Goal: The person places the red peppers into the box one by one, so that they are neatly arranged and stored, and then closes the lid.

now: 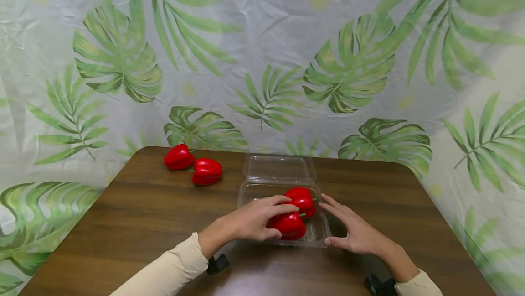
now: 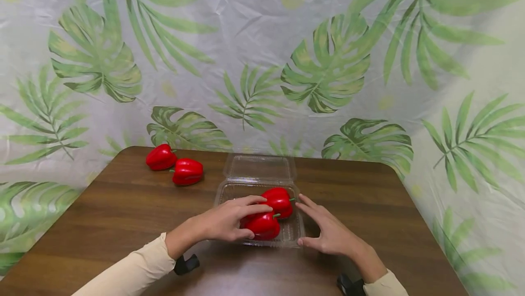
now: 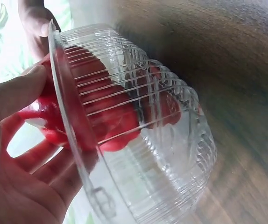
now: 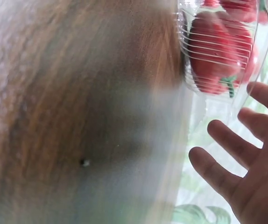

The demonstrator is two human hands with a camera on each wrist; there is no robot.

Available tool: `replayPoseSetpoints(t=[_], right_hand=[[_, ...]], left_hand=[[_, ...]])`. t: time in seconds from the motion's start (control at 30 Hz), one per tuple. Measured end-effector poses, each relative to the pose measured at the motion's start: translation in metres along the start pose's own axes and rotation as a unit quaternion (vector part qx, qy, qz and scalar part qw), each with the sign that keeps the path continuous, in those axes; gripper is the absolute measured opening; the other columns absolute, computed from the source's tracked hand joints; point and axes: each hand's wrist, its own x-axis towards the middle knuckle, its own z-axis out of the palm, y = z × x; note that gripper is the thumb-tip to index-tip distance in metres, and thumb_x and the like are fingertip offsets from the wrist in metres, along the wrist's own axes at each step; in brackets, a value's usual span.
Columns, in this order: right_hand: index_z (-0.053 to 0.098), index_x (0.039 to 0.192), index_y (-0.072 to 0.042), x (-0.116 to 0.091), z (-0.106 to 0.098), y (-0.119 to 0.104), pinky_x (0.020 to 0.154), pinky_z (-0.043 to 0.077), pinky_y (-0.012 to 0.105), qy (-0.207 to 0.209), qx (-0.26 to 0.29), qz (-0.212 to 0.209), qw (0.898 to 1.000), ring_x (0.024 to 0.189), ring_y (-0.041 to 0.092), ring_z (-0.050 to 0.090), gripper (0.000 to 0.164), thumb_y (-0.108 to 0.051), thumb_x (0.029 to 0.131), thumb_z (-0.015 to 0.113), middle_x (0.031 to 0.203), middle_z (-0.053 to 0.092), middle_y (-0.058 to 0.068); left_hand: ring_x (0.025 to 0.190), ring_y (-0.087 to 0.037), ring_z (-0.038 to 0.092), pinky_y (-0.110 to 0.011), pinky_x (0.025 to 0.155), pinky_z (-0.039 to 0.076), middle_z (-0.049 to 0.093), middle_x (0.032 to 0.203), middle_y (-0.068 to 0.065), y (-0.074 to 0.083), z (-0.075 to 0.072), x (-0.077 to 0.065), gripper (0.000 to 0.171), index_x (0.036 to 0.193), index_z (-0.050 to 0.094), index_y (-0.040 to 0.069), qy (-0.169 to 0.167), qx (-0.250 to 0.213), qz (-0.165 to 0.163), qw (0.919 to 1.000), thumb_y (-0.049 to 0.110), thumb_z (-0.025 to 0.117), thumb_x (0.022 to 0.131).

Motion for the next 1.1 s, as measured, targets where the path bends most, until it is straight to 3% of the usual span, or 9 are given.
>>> replayPoseSetpoints(t=[0.47,1.1], right_hand=[[0.043,0.149,-0.009,-0.001,0.001,-0.001,0.098,0.04,0.073,-0.008,-0.006,0.017,1.0,0.137,0.05,0.042,0.079,-0.038,0.084,0.076,0.159,0.032,0.022],[0.042,0.149,-0.008,0.001,0.001,-0.004,0.099,0.037,0.075,-0.013,0.008,0.02,1.0,0.138,0.05,0.04,0.078,-0.039,0.085,0.074,0.16,0.031,0.024]], left_hand=[[0.134,-0.023,0.053,-0.038,0.108,0.048,0.046,0.153,-0.006,0.003,0.007,0.013,0.065,0.148,0.046,0.026,-0.015,0.027,0.017,0.9994,0.025,0.073,0.089],[0.139,-0.022,0.047,-0.04,0.114,0.043,0.047,0.152,-0.006,0.003,0.019,0.028,0.064,0.148,0.046,0.024,-0.001,0.038,0.049,0.9981,0.026,0.072,0.089]])
